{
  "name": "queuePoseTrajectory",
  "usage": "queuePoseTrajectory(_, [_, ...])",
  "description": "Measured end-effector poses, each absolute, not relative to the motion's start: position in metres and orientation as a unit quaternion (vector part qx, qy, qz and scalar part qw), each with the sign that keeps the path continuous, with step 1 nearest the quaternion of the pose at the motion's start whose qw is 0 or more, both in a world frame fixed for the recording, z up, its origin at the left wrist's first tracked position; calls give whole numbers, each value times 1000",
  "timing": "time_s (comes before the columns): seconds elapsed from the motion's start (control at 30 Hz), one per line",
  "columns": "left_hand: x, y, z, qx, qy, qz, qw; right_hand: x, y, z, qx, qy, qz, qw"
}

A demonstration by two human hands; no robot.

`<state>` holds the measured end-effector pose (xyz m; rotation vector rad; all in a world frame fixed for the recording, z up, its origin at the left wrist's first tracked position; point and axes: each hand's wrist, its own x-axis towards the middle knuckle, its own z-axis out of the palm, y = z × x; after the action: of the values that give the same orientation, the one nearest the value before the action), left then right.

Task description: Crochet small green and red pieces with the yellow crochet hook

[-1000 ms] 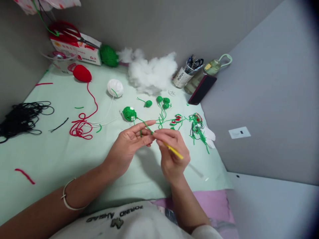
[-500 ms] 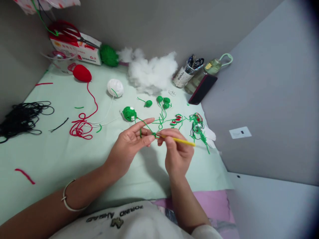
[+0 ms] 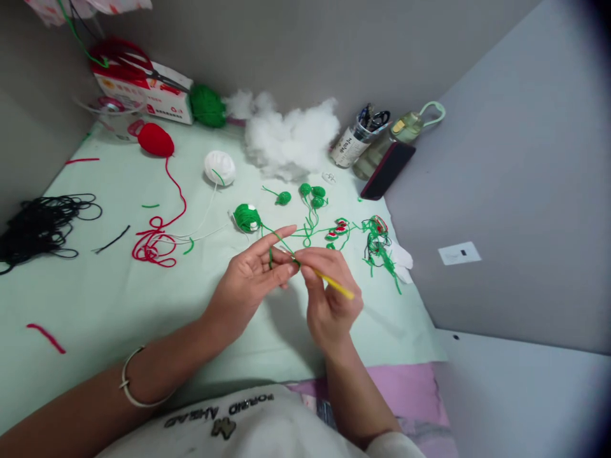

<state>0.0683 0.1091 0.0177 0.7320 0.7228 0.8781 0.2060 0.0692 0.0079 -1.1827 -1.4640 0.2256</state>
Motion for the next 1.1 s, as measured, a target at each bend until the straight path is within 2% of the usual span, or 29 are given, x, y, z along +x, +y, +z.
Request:
queuePoseTrajectory(0.07, [69,108,18,313,323,385,806,203,69,6,-499,-658,12,564])
queuePoseTrajectory(0.13, [69,109,17,290,308,364,830,203,69,7,-499,-645,24,579])
queuePoseTrajectory(0.3, [65,113,18,291,297,351,839,212,71,9,-502,-524,263,635])
queuePoseTrajectory(0.4, [64,114,18,296,297,349,838,216,73,8,-486,-478,343,646])
queuePoseTrajectory(1.1, [61,116,16,349,306,360,809,218,75,9,-465,-457,373,660])
